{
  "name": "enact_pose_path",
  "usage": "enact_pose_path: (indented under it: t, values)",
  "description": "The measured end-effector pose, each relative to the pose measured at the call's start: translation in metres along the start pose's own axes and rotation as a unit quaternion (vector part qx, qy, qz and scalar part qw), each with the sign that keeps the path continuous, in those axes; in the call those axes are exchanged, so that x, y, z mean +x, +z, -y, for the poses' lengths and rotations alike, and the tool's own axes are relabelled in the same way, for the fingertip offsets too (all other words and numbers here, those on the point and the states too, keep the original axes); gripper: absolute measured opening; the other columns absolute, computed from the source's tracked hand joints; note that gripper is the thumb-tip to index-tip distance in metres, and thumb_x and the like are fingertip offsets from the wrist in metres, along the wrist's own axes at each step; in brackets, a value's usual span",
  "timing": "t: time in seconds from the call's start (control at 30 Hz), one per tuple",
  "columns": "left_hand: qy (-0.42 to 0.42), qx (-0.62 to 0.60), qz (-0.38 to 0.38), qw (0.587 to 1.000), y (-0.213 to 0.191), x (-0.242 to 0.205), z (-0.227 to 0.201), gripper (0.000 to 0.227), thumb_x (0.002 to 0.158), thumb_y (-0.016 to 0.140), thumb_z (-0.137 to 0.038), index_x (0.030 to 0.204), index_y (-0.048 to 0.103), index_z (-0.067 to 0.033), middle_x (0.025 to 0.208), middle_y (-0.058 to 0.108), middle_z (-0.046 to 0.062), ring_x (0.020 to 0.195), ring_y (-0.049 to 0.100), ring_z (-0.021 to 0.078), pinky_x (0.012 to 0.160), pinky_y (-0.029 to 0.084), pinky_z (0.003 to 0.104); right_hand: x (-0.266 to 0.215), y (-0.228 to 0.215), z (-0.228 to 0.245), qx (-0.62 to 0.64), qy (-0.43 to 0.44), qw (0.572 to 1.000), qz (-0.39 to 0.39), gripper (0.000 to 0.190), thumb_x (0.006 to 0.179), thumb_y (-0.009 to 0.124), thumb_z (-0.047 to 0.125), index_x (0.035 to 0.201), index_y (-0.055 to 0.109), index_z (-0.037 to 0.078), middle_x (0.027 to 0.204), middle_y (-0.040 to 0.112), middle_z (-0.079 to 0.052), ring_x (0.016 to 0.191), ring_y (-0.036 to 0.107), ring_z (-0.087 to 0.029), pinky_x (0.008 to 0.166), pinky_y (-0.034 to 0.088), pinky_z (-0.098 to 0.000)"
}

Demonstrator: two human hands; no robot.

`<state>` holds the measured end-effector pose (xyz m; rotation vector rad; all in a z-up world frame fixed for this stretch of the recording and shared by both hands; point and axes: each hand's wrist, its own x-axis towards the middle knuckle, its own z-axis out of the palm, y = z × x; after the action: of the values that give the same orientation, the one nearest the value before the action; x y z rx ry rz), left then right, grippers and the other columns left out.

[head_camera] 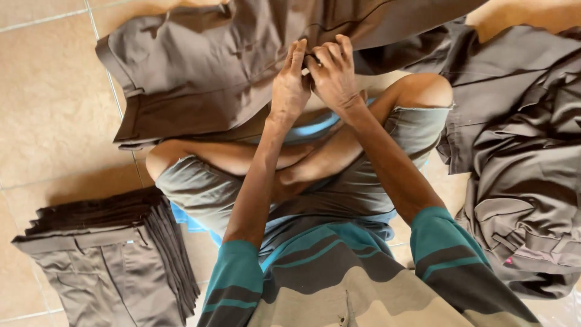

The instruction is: Folding brown pants into neat rectangular stacks while sitting on the floor.

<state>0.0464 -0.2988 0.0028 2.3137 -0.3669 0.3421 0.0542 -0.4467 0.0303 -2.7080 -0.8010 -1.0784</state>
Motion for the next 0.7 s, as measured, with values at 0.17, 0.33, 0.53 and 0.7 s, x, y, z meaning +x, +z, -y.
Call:
enact_pose_path:
  t: [0.17,0.33,0.53,0.7]
  values:
    - [0.048,0.048,-0.038,0.997,-0.043,0.03,-0.017,0.038,0.084,0.067,0.001,0.121,0.067,-0.0044,0.116,0.076,0.011,0.09,0.078,0.0296,0.075,0.062,0.036,0.025,-0.014,0.001,0.009,0.001,0.999,-0.04,0.009,0.089,0.076,0.007,0.098,0.078,0.007,0.109,0.056,-0.003,0.102,0.052,-0.019,0.115,0.03,-0.043]
    - [0.121,0.15,-0.096,0.976,-0.137,0.036,-0.021,0.047,0.083,0.065,0.007,0.128,0.065,-0.0056,0.123,0.071,0.012,0.097,0.075,0.0309,0.079,0.061,0.04,0.049,0.01,-0.004,0.018,0.014,0.999,-0.035,0.022,0.076,0.074,0.002,0.091,0.061,0.012,0.105,0.05,-0.003,0.091,0.051,-0.017,0.087,0.048,-0.039]
    - [0.11,0.239,-0.202,0.943,-0.228,0.042,0.039,0.026,0.099,0.064,0.008,0.124,0.068,0.0013,0.106,0.078,0.026,0.049,0.066,0.0106,0.038,0.057,0.016,0.037,0.003,-0.026,0.101,0.051,0.992,0.053,0.025,0.074,0.072,0.007,0.098,0.073,0.005,0.099,0.067,-0.01,0.086,0.065,-0.028,0.081,0.049,-0.0354]
    - [0.034,0.239,-0.241,0.94,-0.278,0.028,0.063,0.04,0.101,0.061,0.007,0.136,0.065,-0.0111,0.124,0.074,0.021,0.048,0.058,0.0083,0.042,0.053,0.018,0.013,0.021,-0.026,0.163,0.052,0.97,0.174,0.016,0.083,0.075,0.013,0.083,0.071,-0.002,0.088,0.072,-0.012,0.075,0.067,-0.029,0.075,0.054,-0.0354]
